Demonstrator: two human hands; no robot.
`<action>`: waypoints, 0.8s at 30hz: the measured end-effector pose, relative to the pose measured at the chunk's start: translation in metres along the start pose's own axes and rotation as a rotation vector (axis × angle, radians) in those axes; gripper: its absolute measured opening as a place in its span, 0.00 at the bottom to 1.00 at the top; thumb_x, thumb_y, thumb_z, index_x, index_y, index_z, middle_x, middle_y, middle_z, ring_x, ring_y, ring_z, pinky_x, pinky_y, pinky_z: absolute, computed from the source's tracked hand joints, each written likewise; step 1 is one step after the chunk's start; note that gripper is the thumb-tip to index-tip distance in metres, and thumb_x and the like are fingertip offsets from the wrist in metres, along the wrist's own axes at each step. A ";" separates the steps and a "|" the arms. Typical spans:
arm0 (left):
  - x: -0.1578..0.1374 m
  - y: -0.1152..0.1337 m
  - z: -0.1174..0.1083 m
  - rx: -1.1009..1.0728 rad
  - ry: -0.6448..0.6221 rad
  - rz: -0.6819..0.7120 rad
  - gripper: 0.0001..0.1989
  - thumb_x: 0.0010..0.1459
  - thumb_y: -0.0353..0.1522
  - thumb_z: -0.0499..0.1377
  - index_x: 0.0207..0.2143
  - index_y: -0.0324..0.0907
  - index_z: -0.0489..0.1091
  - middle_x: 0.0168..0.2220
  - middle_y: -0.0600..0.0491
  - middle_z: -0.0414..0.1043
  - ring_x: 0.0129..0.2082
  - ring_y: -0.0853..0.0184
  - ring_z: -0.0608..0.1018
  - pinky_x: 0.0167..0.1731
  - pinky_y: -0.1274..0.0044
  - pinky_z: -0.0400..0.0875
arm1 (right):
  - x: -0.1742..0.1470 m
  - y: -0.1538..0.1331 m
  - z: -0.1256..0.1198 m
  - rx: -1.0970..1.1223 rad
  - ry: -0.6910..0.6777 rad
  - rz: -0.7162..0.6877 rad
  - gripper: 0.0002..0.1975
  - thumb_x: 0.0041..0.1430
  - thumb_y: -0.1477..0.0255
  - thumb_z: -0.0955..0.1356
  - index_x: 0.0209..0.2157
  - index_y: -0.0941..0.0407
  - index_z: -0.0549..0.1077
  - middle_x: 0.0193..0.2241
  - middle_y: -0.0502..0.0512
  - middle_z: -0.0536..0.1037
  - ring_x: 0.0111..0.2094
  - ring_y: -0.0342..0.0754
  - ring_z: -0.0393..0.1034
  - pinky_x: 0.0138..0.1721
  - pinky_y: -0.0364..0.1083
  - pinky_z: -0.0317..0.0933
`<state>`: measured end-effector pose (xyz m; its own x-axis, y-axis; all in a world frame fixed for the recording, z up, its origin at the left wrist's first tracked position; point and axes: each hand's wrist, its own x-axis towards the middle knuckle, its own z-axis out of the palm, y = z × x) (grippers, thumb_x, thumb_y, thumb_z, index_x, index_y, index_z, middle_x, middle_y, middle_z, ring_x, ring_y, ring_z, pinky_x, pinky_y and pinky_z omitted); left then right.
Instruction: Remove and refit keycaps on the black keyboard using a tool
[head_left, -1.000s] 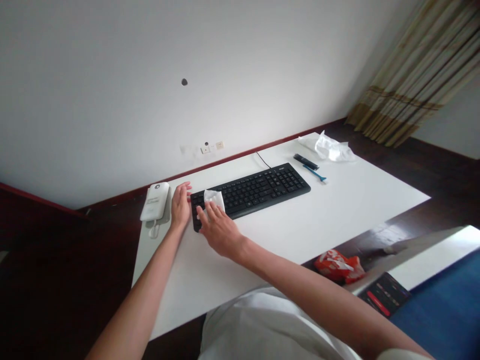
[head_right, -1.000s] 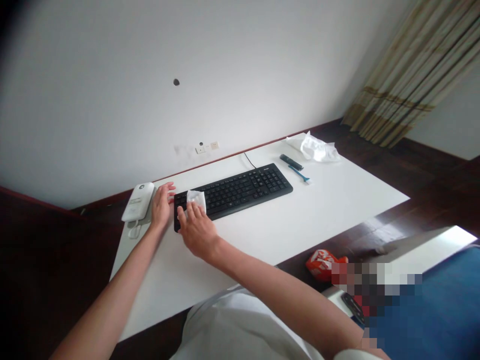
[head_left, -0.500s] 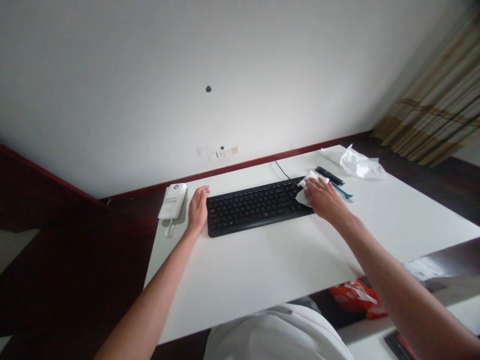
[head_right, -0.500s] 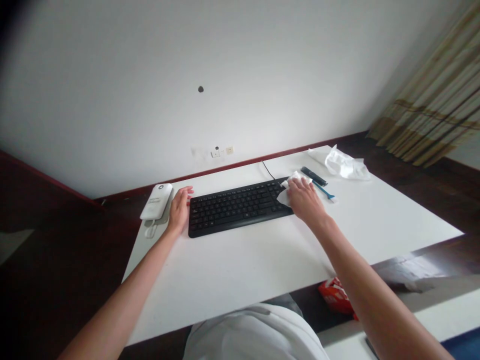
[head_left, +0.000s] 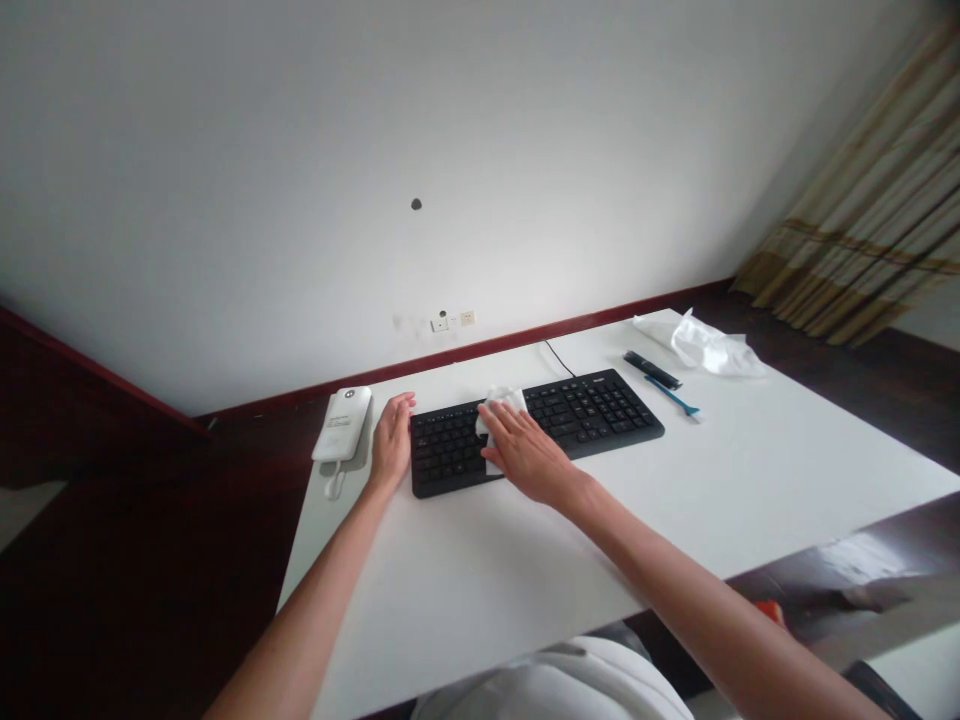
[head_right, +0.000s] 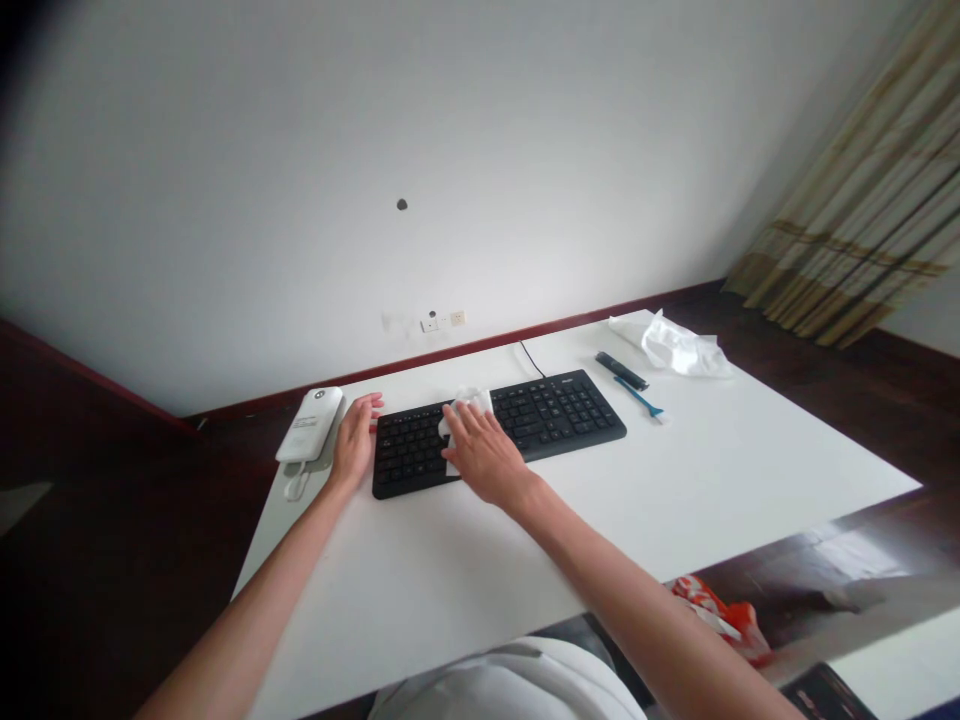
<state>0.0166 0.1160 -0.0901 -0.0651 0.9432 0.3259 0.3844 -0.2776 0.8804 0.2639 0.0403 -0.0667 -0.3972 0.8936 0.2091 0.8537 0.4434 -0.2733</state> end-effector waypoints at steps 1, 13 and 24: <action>0.000 0.000 0.000 0.009 0.002 0.007 0.24 0.71 0.50 0.48 0.51 0.46 0.74 0.50 0.48 0.76 0.48 0.60 0.77 0.54 0.68 0.71 | -0.005 0.015 -0.006 -0.027 0.002 0.028 0.31 0.73 0.65 0.60 0.71 0.66 0.54 0.70 0.75 0.59 0.72 0.65 0.51 0.67 0.66 0.54; -0.002 0.000 0.001 0.046 0.043 0.067 0.21 0.70 0.48 0.51 0.50 0.45 0.74 0.54 0.47 0.74 0.55 0.58 0.75 0.61 0.64 0.67 | -0.093 0.092 -0.036 -0.158 0.108 0.278 0.31 0.73 0.64 0.58 0.71 0.62 0.56 0.69 0.75 0.61 0.71 0.68 0.53 0.65 0.69 0.57; -0.002 0.000 0.001 0.016 0.052 0.072 0.19 0.69 0.47 0.53 0.48 0.45 0.74 0.54 0.46 0.74 0.55 0.58 0.76 0.61 0.64 0.68 | -0.087 0.051 -0.025 -0.182 0.165 0.316 0.39 0.71 0.57 0.62 0.75 0.52 0.42 0.72 0.74 0.54 0.69 0.71 0.56 0.64 0.76 0.49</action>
<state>0.0180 0.1145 -0.0908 -0.0841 0.9102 0.4056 0.4042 -0.3409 0.8488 0.3509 -0.0169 -0.0751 -0.0585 0.9541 0.2936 0.9769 0.1153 -0.1801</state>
